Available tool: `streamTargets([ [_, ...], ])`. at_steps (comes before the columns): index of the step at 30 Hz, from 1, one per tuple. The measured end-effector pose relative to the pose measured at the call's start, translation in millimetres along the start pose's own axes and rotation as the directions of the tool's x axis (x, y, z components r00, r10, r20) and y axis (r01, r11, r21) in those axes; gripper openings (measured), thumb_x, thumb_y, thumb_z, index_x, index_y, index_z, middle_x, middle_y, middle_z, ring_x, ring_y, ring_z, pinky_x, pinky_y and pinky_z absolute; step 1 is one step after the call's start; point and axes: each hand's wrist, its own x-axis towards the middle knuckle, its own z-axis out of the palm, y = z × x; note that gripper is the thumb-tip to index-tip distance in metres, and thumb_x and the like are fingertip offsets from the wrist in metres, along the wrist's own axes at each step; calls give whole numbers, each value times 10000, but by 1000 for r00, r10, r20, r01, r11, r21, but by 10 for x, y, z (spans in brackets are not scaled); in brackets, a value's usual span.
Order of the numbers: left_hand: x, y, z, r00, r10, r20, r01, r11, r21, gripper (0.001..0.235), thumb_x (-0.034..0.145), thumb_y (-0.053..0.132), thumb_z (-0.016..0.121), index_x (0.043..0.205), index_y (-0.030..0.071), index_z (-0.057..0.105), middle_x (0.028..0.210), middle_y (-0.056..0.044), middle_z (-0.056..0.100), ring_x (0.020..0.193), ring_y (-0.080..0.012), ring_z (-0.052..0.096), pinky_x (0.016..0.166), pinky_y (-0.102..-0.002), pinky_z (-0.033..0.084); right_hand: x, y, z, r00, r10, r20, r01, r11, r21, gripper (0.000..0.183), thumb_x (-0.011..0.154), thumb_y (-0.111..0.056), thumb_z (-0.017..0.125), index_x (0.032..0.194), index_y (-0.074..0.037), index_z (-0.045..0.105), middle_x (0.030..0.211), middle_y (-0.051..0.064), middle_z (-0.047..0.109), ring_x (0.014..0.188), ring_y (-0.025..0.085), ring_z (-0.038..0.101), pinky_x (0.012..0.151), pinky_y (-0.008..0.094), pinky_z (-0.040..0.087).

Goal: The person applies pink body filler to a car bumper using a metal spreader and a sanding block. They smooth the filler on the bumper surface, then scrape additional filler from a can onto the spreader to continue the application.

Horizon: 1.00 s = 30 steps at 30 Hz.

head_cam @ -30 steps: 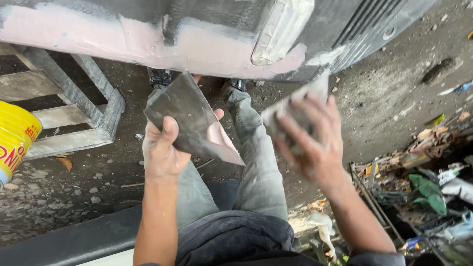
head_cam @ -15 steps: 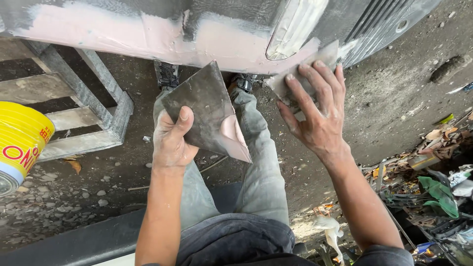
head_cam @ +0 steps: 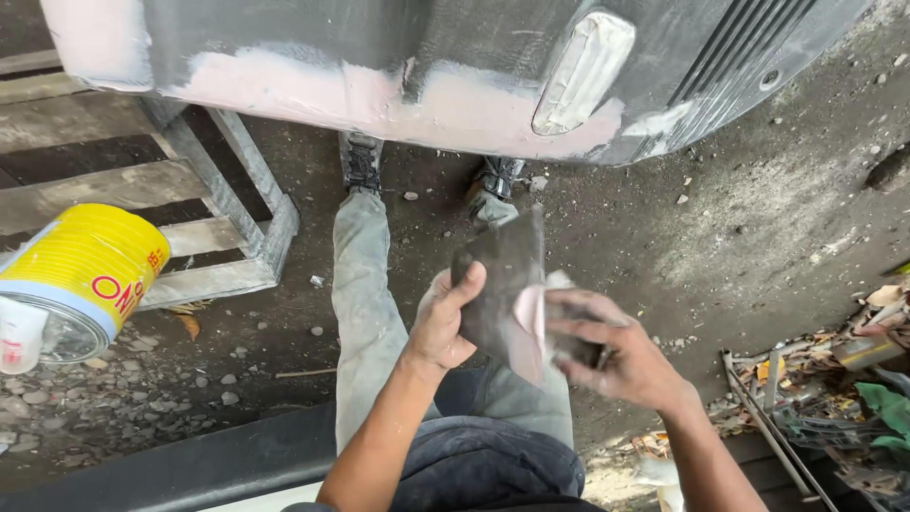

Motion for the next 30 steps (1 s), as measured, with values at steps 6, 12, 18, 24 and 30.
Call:
streamTargets([
  [6, 23, -248, 116, 958, 199, 208, -237, 135, 962, 352, 1046, 280, 556, 1244, 50, 733, 702, -112, 750, 547, -193, 708, 504, -357, 546, -90, -127, -174, 906, -153, -394, -27, 910, -414, 498, 786, -229, 818, 1259, -166, 676, 1482, 128, 537, 1426, 343, 489, 1220, 532, 401],
  [12, 31, -401, 403, 751, 468, 466, -472, -113, 874, 343, 1063, 167, 553, 1311, -36, 675, 832, -162, 747, 665, -207, 743, 531, -359, 569, -67, -147, 157, 961, -53, -271, 14, 990, -143, 555, 771, -235, 830, 1300, -160, 683, 1427, 125, 591, 1414, 346, 503, 1178, 518, 411],
  [18, -29, -457, 467, 627, 636, 450, -578, -9, 816, 347, 1087, 239, 592, 1257, -53, 672, 933, -175, 766, 777, -202, 766, 647, -328, 601, -213, -76, -291, 997, 41, -60, -59, 933, -354, 596, 721, -213, 866, 1292, -167, 701, 1416, 139, 566, 1370, 392, 457, 1102, 555, 391],
  [24, 204, -613, 358, 875, 466, 128, -434, 640, 634, 350, 1058, 281, 663, 1221, -23, 719, 1073, -47, 735, 930, -105, 659, 824, -269, 550, -282, -3, -576, 896, -382, -227, 355, 922, -154, 545, 819, -277, 873, 1322, -259, 664, 1458, 75, 530, 1441, 350, 468, 1197, 514, 446],
  [30, 189, -342, 588, 948, 308, 82, -279, 677, 681, 412, 955, 356, 694, 1138, -12, 718, 1015, -8, 756, 902, -84, 672, 830, -276, 556, -293, 157, -1215, 978, -210, 12, 175, 781, -600, 561, 691, -198, 817, 1237, -276, 717, 1397, 87, 590, 1379, 317, 483, 1186, 600, 329],
])
